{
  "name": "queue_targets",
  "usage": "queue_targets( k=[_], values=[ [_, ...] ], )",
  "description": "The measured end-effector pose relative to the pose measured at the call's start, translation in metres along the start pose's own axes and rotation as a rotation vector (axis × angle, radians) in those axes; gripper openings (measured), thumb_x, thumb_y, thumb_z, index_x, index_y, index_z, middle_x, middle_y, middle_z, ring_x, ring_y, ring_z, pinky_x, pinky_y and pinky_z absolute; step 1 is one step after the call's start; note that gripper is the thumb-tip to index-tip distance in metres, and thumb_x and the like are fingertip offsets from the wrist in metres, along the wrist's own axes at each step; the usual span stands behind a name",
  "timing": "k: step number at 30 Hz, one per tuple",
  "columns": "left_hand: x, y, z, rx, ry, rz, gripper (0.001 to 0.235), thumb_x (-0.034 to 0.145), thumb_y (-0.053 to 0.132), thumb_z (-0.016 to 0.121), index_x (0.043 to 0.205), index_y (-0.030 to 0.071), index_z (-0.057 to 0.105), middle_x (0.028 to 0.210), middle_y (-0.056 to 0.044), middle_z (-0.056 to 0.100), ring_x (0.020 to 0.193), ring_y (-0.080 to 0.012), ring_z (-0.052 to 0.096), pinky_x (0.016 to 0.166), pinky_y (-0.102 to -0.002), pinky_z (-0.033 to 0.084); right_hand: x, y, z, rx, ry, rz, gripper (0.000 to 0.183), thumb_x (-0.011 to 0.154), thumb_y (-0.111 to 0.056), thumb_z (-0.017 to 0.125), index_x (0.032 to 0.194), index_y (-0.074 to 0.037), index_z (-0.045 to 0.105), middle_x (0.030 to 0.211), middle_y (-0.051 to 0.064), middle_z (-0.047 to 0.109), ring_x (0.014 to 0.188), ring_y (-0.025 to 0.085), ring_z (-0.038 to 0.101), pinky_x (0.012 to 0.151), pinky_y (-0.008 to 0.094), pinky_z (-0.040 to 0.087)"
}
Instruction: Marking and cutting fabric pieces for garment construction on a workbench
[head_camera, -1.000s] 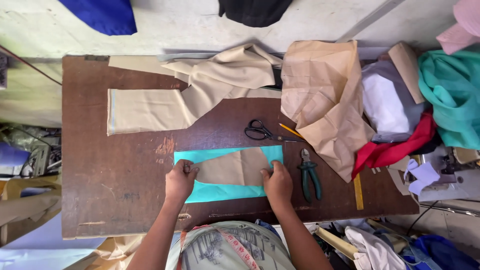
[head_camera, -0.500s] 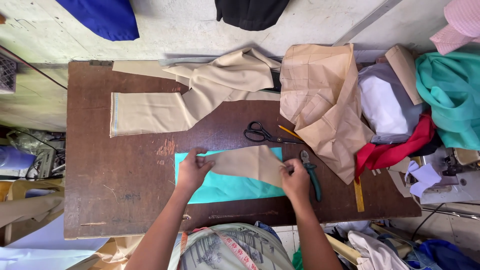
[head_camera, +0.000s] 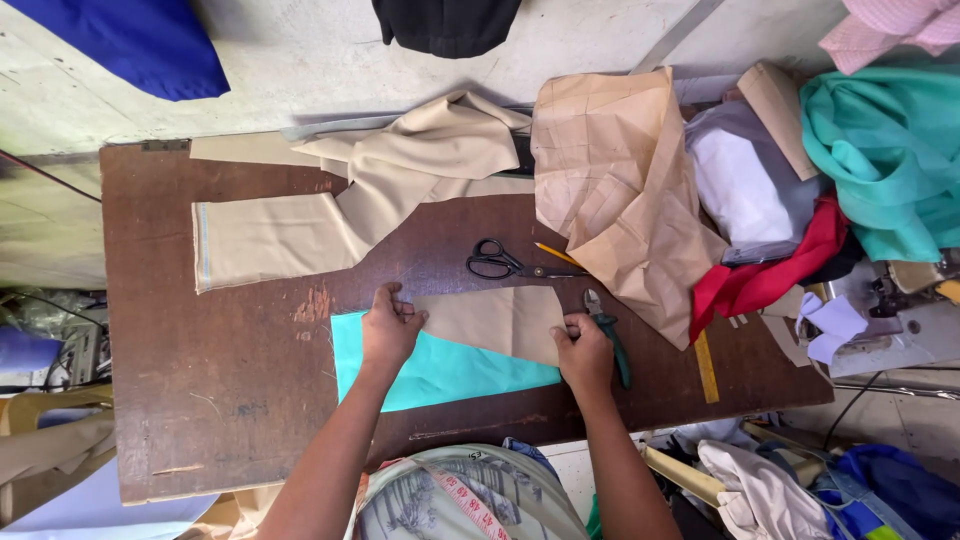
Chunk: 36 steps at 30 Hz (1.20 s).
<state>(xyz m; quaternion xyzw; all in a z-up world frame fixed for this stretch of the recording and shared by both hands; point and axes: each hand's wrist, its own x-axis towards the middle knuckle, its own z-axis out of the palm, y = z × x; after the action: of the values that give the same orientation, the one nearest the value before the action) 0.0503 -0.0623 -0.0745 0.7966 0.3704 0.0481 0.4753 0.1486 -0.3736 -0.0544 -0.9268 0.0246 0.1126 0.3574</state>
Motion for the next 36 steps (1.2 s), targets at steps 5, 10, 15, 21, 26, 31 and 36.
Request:
queue_targets(
  k=[5,10,15,21,26,31,36],
  values=[
    [-0.010,0.009,-0.004,-0.040,0.013,-0.027,0.065,0.078,0.009,0.083,0.136,0.006,0.054,0.089,-0.009,0.074,0.081,-0.0198,0.076,0.073,-0.036,0.063,-0.001,-0.001,0.002,-0.030,0.017,-0.016,0.028,0.089,-0.023,0.079,0.113,-0.008,0.076,0.100,0.015,0.078,0.093,0.035,0.075,0.072,0.046,0.062],
    [-0.010,0.007,0.001,-0.038,0.050,0.018,0.063,0.077,0.004,0.081,0.135,0.005,0.054,0.092,-0.010,0.073,0.080,-0.0220,0.077,0.073,-0.037,0.064,-0.002,0.001,0.003,0.002,0.035,-0.020,0.028,0.087,-0.022,0.082,0.110,-0.007,0.076,0.097,0.016,0.078,0.088,0.036,0.075,0.067,0.047,0.061],
    [-0.014,0.006,0.003,-0.047,0.072,0.061,0.061,0.078,0.001,0.078,0.134,0.004,0.054,0.092,-0.012,0.072,0.080,-0.0249,0.077,0.072,-0.039,0.065,0.000,0.000,-0.002,0.071,0.024,0.017,0.028,0.083,-0.022,0.086,0.106,-0.007,0.078,0.094,0.015,0.078,0.084,0.032,0.076,0.065,0.042,0.061],
    [-0.010,-0.005,0.011,-0.006,0.113,0.113,0.061,0.074,0.001,0.074,0.131,0.005,0.055,0.093,-0.013,0.069,0.076,-0.0275,0.076,0.067,-0.040,0.065,0.002,-0.004,-0.005,0.100,0.040,0.023,0.026,0.083,-0.022,0.086,0.103,-0.006,0.079,0.091,0.016,0.078,0.082,0.033,0.076,0.062,0.042,0.061],
    [-0.011,-0.010,0.013,0.003,0.139,0.148,0.059,0.073,-0.001,0.073,0.130,0.002,0.056,0.098,-0.016,0.066,0.077,-0.0321,0.076,0.067,-0.043,0.064,-0.003,-0.010,-0.011,0.107,0.053,0.025,0.025,0.083,-0.023,0.088,0.100,-0.006,0.080,0.088,0.014,0.078,0.080,0.031,0.076,0.062,0.041,0.061],
    [-0.028,0.024,0.002,-0.011,0.087,0.134,0.069,0.078,0.004,0.081,0.137,-0.003,0.047,0.102,-0.015,0.058,0.081,-0.0317,0.076,0.070,-0.044,0.067,-0.003,-0.003,-0.009,0.101,0.034,0.054,0.025,0.082,-0.025,0.088,0.099,-0.008,0.081,0.085,0.012,0.078,0.078,0.028,0.076,0.062,0.039,0.061],
    [-0.023,0.005,0.013,0.033,0.115,0.151,0.064,0.078,-0.001,0.083,0.134,-0.002,0.051,0.101,-0.015,0.060,0.080,-0.0342,0.076,0.069,-0.045,0.066,-0.010,0.006,-0.003,-0.026,0.147,-0.177,0.020,0.083,-0.029,0.084,0.096,-0.014,0.079,0.081,0.008,0.077,0.078,0.029,0.075,0.065,0.040,0.060]
  ],
)
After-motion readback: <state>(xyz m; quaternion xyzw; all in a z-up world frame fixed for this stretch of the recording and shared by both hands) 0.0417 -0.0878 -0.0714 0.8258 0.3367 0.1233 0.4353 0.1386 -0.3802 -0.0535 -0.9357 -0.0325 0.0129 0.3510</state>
